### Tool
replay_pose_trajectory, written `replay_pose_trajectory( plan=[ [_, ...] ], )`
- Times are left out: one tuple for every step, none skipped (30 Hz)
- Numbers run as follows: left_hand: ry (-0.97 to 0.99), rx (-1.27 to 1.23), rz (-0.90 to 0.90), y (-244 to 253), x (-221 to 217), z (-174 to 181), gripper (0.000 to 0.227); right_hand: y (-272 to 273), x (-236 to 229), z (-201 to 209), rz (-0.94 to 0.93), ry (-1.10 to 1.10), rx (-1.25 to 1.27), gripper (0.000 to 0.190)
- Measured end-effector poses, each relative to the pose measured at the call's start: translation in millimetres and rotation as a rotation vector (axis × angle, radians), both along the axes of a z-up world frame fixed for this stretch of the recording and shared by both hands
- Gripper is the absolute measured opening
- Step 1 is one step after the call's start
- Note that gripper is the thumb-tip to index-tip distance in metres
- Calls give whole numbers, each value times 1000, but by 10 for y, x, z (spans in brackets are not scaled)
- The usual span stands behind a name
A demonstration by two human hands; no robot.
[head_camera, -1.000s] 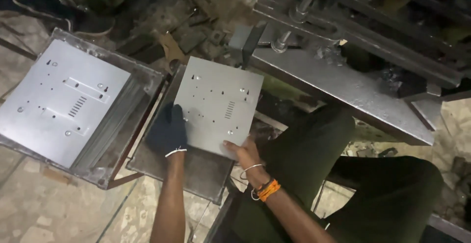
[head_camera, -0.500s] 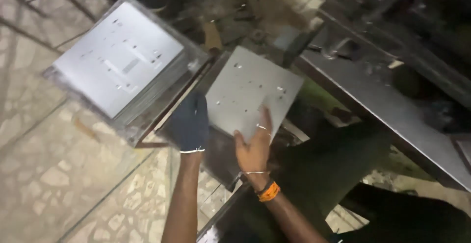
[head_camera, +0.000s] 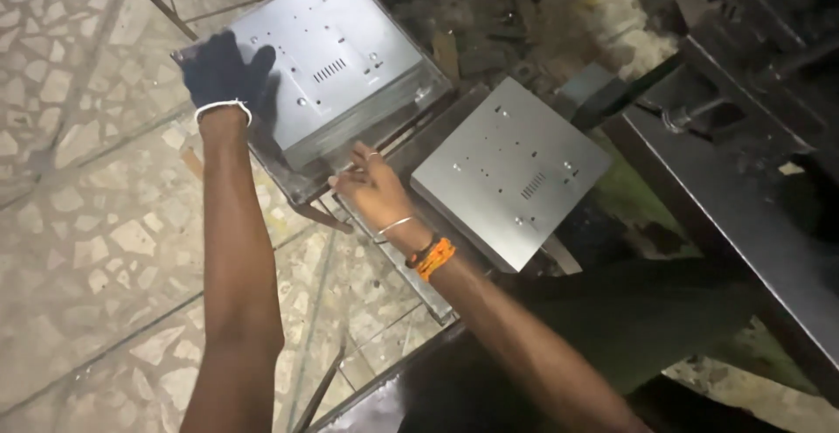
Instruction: The person repeatedly picks up rectangular metal sheets with pre-drilled holes and ventilation slots from a stack on a table. They place the sheets onto a metal press machine, then remove them and stack them onto a separate metal rack to the right.
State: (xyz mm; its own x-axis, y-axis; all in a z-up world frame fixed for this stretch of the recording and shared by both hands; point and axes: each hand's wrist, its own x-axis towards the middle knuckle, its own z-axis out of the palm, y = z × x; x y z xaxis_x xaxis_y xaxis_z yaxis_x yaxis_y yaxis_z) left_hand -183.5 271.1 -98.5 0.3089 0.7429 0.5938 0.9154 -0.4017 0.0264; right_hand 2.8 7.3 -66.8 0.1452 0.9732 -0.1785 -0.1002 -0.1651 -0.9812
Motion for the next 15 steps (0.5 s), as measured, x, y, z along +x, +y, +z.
replay_pose_trajectory(
  plan=[
    [-4, 6, 3, 24, 5, -32, 72, 49, -14, -15, 3, -4, 6, 80],
    [-54, -71, 3, 23, -15, -78, 71, 80, -44, -39, 11, 58, -10, 82],
    [-105, -148, 3, 23, -33, -121, 71, 111, -73, -61, 18, 119, -27, 85],
    [-108, -136, 4, 92, -28, -113, 71, 128, -65, -44, 21, 116, -16, 85],
    [-78, -72, -16, 163, -21, -105, 70, 145, -54, -27, 25, 107, 0, 84],
    [-46, -16, -36, 190, -22, -128, 69, 120, -52, -25, 27, 99, 7, 84],
    [-47, -12, -35, 201, 12, 8, 69, 112, -38, -36, 29, 97, 11, 84],
    [-101, -187, 9, 195, 36, 138, 73, 90, -30, -50, 17, 78, -21, 82],
    [-156, -362, 53, 187, 65, 267, 78, 66, -17, -64, 5, 59, -53, 81],
    [-154, -361, 52, 208, 68, 279, 78, 58, 3, -111, 4, 60, -51, 81],
    [-149, -408, 68, 227, 76, 290, 74, 48, 28, -160, 1, 43, -76, 79],
    [-141, -456, 83, 236, 84, 293, 71, 26, 50, -213, -4, 28, -103, 76],
    [-139, -457, 82, 253, 91, 228, 71, 31, 73, -308, -6, 31, -104, 76],
    [-179, -377, 63, 265, 86, 165, 66, 32, 89, -403, 0, 55, -108, 76],
    [-219, -296, 44, 276, 81, 102, 62, 32, 104, -499, 5, 79, -113, 77]
  ],
)
